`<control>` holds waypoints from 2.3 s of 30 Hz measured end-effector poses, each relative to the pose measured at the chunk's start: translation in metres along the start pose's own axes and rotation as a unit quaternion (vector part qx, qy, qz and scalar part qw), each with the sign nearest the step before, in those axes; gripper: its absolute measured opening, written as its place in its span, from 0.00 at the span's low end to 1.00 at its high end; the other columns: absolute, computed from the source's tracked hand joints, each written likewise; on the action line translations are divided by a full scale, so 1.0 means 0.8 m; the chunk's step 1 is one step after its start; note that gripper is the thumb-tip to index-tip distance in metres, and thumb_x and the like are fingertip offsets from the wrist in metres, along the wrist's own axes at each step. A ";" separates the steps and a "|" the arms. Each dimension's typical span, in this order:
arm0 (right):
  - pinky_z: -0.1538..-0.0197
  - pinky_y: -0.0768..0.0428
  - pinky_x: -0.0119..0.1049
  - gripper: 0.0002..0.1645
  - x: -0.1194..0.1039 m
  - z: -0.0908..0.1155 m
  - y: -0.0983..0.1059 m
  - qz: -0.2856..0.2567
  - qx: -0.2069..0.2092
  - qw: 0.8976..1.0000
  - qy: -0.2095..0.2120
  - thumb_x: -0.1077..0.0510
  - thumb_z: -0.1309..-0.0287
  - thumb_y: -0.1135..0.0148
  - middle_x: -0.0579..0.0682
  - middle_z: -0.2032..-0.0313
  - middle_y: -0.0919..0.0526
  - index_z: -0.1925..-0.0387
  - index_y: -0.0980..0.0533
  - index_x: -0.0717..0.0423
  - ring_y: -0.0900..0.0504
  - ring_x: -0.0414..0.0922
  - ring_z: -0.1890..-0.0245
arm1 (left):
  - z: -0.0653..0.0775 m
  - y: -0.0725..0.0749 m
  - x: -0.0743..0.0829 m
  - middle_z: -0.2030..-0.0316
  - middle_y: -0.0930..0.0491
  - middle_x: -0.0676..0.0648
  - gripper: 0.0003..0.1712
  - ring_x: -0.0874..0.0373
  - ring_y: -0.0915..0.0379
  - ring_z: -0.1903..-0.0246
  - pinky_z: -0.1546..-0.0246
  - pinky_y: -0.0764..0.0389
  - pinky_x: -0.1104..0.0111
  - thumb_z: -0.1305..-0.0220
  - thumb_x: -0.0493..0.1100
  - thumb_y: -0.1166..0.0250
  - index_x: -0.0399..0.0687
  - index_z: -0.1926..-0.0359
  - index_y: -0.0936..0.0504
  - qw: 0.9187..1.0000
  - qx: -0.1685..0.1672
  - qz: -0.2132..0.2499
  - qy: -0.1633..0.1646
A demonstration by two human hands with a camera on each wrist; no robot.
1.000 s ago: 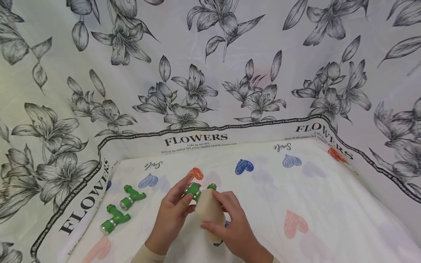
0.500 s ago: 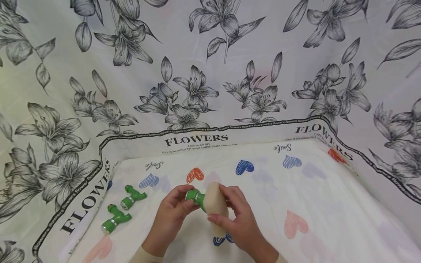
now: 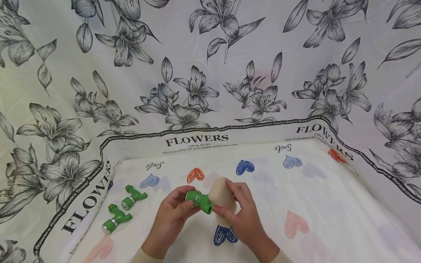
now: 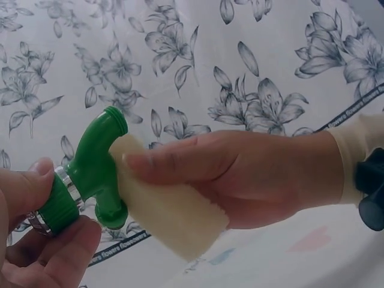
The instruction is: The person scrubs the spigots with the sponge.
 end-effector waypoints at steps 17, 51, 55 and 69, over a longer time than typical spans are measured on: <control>0.38 0.18 0.34 0.46 0.021 -0.001 -0.001 0.000 0.014 0.998 -0.066 0.57 0.36 0.19 0.46 0.41 0.25 0.21 0.29 0.57 0.22 0.46 0.41 | -0.001 -0.001 -0.001 0.44 0.17 0.38 0.19 0.50 0.15 0.46 0.40 0.18 0.47 0.25 0.29 0.32 0.38 0.37 0.20 1.000 0.013 -0.007 0.011; 0.38 0.17 0.37 0.40 -0.016 0.011 -0.017 -0.158 -0.066 0.985 -0.038 0.67 0.29 0.28 0.51 0.37 0.24 0.21 0.29 0.45 0.23 0.53 0.41 | -0.004 0.009 -0.008 0.45 0.19 0.38 0.23 0.50 0.14 0.47 0.40 0.17 0.48 0.25 0.29 0.32 0.29 0.34 0.26 0.999 0.048 -0.001 0.020; 0.39 0.16 0.37 0.41 -0.015 0.009 -0.015 -0.146 -0.059 0.987 -0.031 0.67 0.30 0.27 0.51 0.39 0.24 0.21 0.29 0.46 0.22 0.52 0.42 | -0.004 0.008 -0.010 0.45 0.19 0.36 0.22 0.49 0.15 0.48 0.40 0.17 0.48 0.27 0.29 0.30 0.32 0.36 0.24 0.998 0.055 -0.013 0.031; 0.39 0.15 0.38 0.44 0.004 0.002 -0.008 -0.041 -0.026 0.999 -0.012 0.64 0.36 0.21 0.44 0.40 0.24 0.22 0.28 0.50 0.21 0.48 0.41 | -0.001 0.008 -0.014 0.44 0.18 0.36 0.19 0.49 0.15 0.47 0.40 0.18 0.48 0.27 0.29 0.30 0.36 0.38 0.21 0.998 0.053 -0.003 0.029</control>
Point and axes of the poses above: each hand's wrist, its own z-axis away from the middle knuckle, its own y-axis out of the back of the hand, x = y × z, the point moved 6 cm from there along -z, towards the middle knuckle
